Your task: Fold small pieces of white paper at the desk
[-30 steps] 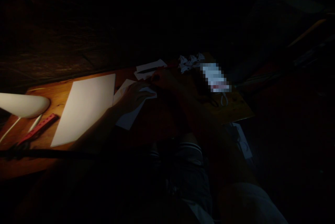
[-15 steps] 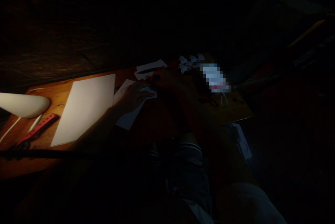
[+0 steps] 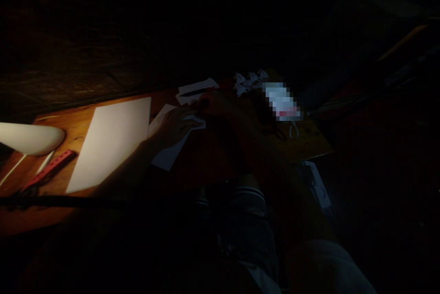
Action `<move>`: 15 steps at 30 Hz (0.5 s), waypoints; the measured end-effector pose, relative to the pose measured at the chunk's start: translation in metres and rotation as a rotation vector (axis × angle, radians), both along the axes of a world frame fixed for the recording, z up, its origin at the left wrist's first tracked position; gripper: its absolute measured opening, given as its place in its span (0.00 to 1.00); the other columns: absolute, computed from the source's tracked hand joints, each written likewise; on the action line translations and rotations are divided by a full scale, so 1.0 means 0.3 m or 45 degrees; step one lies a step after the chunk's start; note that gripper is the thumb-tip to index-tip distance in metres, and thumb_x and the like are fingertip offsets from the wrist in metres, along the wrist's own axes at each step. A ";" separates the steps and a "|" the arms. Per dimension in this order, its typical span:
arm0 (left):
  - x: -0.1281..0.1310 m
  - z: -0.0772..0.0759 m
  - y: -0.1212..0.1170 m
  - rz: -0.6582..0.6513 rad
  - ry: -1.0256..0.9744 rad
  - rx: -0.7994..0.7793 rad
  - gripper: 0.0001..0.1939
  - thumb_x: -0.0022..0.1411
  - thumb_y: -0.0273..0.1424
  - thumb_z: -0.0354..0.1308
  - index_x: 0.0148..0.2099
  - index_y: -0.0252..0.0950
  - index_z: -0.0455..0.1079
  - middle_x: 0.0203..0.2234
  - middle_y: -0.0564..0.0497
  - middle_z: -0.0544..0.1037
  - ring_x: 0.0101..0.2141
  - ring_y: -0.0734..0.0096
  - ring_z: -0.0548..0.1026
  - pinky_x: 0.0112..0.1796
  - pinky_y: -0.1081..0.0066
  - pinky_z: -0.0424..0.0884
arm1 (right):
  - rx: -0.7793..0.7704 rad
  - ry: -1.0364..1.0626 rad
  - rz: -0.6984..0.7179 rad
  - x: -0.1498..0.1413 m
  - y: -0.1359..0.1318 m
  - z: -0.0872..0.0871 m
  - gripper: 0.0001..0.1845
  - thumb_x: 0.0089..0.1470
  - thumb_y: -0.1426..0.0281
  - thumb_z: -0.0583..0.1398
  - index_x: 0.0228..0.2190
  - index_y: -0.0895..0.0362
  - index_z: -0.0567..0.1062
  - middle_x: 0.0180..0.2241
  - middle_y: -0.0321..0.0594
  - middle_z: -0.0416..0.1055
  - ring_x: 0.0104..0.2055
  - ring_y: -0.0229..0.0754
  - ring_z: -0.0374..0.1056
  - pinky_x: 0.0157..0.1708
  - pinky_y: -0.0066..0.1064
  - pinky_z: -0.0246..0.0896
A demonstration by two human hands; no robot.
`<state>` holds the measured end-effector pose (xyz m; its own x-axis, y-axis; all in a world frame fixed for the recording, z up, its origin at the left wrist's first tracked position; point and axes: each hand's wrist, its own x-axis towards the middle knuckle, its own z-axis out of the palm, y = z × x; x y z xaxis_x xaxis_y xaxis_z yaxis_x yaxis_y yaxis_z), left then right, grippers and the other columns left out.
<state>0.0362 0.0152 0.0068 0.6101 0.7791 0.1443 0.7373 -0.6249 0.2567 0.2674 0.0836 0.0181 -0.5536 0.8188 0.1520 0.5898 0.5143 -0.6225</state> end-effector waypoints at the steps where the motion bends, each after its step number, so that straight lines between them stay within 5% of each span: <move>1: 0.000 0.001 0.000 -0.001 0.006 -0.004 0.16 0.74 0.32 0.54 0.55 0.52 0.81 0.69 0.53 0.70 0.70 0.49 0.60 0.66 0.38 0.57 | -0.010 0.005 0.017 0.002 0.004 -0.005 0.18 0.53 0.69 0.66 0.46 0.60 0.82 0.46 0.47 0.82 0.42 0.44 0.74 0.45 0.34 0.67; 15: -0.009 -0.006 0.003 -0.017 -0.014 -0.008 0.19 0.73 0.31 0.55 0.57 0.56 0.79 0.69 0.54 0.70 0.69 0.47 0.60 0.65 0.37 0.55 | -0.037 0.050 0.245 0.025 0.072 -0.057 0.29 0.43 0.69 0.70 0.50 0.59 0.80 0.51 0.47 0.79 0.47 0.49 0.74 0.47 0.38 0.69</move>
